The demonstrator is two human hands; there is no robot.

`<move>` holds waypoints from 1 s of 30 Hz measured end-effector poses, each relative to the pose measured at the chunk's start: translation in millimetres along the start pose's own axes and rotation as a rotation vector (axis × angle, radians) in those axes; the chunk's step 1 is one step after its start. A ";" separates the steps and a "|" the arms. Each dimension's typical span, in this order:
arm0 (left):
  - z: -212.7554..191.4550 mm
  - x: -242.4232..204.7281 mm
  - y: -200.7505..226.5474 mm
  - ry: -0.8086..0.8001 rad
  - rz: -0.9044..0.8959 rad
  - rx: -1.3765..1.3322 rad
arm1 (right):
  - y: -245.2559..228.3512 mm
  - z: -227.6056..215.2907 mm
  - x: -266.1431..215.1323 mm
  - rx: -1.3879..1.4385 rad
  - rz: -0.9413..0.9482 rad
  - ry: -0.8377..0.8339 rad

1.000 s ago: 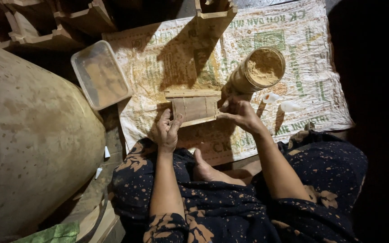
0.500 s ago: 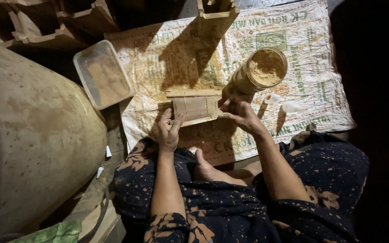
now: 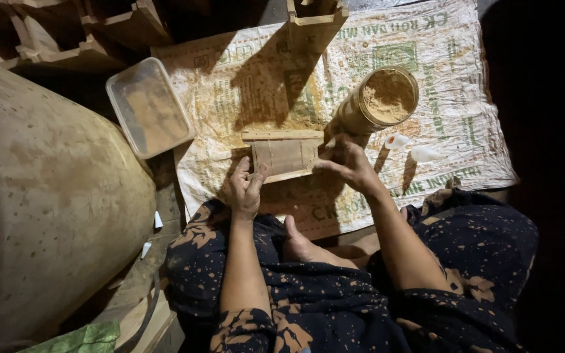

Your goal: Shaping and smoothing the edges of clay blocks using hands and a small tool

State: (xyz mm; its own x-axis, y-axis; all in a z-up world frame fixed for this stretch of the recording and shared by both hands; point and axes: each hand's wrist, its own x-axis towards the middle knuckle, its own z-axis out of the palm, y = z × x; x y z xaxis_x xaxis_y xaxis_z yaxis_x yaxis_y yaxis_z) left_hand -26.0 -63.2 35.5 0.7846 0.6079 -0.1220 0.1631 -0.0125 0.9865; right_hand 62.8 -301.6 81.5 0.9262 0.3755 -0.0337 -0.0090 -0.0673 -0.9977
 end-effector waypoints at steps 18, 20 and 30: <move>2.8 2.1 -13.5 0.022 0.091 0.011 | 15.3 16.7 1.6 -0.401 -0.089 0.104; 1.1 2.8 1.6 0.022 0.170 0.062 | -12.7 19.9 -3.1 -0.600 -0.034 0.110; -8.8 7.8 29.9 -0.011 0.319 0.104 | -15.4 -116.5 54.3 -1.365 -0.352 0.490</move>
State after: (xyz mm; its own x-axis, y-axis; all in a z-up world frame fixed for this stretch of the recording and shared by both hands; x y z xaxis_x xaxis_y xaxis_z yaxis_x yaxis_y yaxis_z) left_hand -20.3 -51.8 65.0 0.8124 0.5513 0.1898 -0.0326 -0.2820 0.9589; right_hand 157.2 -387.8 101.9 0.8399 0.2346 0.4894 0.3302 -0.9365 -0.1178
